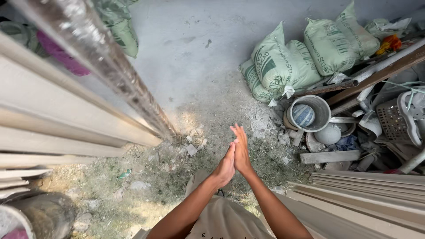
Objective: The person carries long white plaster cornice moldings one at a time and leans them against a storage rack. They then walk to a plaster-dusted work table, scrape dried plaster residue off its surface with a small hand scraper, and sweep the loosened debris across the table with an orange hand brush.
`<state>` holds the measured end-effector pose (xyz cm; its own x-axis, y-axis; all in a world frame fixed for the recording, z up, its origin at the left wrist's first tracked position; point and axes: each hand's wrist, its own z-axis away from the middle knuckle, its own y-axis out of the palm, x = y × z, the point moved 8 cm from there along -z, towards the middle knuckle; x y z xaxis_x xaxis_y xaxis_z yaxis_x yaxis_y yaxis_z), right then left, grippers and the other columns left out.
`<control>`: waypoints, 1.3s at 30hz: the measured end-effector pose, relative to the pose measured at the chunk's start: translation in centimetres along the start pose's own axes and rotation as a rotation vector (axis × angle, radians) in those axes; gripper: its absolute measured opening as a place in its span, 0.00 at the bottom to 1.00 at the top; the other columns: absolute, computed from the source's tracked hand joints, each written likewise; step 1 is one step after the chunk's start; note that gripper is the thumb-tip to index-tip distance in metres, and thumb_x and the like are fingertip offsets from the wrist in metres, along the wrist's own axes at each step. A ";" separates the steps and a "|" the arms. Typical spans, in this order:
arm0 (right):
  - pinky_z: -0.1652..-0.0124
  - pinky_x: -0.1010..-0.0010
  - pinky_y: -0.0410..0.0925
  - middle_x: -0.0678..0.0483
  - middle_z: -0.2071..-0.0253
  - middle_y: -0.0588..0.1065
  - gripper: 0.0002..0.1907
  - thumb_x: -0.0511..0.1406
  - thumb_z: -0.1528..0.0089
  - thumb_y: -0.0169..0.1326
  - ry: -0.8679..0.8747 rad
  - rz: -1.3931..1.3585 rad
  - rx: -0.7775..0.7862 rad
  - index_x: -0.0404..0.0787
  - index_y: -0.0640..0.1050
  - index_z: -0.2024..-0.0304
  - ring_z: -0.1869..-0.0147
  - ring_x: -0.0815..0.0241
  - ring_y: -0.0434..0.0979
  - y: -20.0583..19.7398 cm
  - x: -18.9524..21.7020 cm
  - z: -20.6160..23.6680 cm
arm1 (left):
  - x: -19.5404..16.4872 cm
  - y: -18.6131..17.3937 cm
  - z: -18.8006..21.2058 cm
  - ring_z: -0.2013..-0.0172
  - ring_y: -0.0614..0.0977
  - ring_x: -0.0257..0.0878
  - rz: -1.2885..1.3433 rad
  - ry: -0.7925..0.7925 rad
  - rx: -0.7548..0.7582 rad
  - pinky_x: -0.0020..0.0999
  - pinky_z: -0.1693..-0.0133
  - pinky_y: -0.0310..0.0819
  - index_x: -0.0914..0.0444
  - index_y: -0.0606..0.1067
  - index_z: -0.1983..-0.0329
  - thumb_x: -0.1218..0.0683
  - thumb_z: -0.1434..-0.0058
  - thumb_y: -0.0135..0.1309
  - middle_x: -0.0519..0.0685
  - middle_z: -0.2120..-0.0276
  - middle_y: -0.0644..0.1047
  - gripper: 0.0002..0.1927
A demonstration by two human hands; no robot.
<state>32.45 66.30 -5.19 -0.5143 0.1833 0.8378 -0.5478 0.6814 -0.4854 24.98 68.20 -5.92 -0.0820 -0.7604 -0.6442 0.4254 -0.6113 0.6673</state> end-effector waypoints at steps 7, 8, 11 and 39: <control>0.29 0.50 0.52 0.42 0.28 0.62 0.39 0.58 0.31 0.29 0.656 -1.169 0.072 0.43 0.56 0.25 0.25 0.41 0.60 1.9 -15.0 -12.1 | -9.6 4.4 -16.1 0.22 0.48 0.55 -0.963 0.451 0.064 0.49 0.27 0.41 0.61 0.53 0.22 0.39 0.24 0.25 0.61 0.22 0.50 0.34; 0.30 0.50 0.53 0.42 0.29 0.63 0.41 0.59 0.31 0.29 0.744 -1.360 0.111 0.42 0.56 0.25 0.26 0.41 0.62 2.5 -15.4 -13.0 | -11.5 3.8 -19.2 0.22 0.50 0.55 -1.091 0.563 0.040 0.51 0.26 0.42 0.59 0.55 0.22 0.39 0.24 0.27 0.60 0.23 0.52 0.33; 0.34 0.47 0.58 0.43 0.30 0.66 0.45 0.63 0.33 0.28 0.896 -1.556 0.093 0.39 0.58 0.27 0.30 0.41 0.66 1.6 -15.7 -19.7 | -15.0 0.4 -27.9 0.24 0.52 0.58 -1.430 0.548 0.003 0.60 0.26 0.40 0.54 0.60 0.24 0.39 0.26 0.31 0.60 0.24 0.54 0.31; 0.43 0.59 0.70 0.45 0.43 0.75 0.23 0.42 0.28 0.41 0.696 -0.686 0.541 0.38 0.67 0.34 0.41 0.52 0.77 4.5 -36.0 -114.1 | -68.1 -23.9 -89.7 0.49 0.84 0.52 -0.987 0.046 -0.453 0.45 0.47 0.78 0.65 0.71 0.38 0.42 0.30 0.44 0.55 0.37 0.75 0.27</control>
<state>123.79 143.61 -9.05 0.3958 0.3591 0.8452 -0.8761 0.4236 0.2302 101.24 154.30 -11.51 -0.5403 0.0366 -0.8407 0.4840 -0.8037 -0.3460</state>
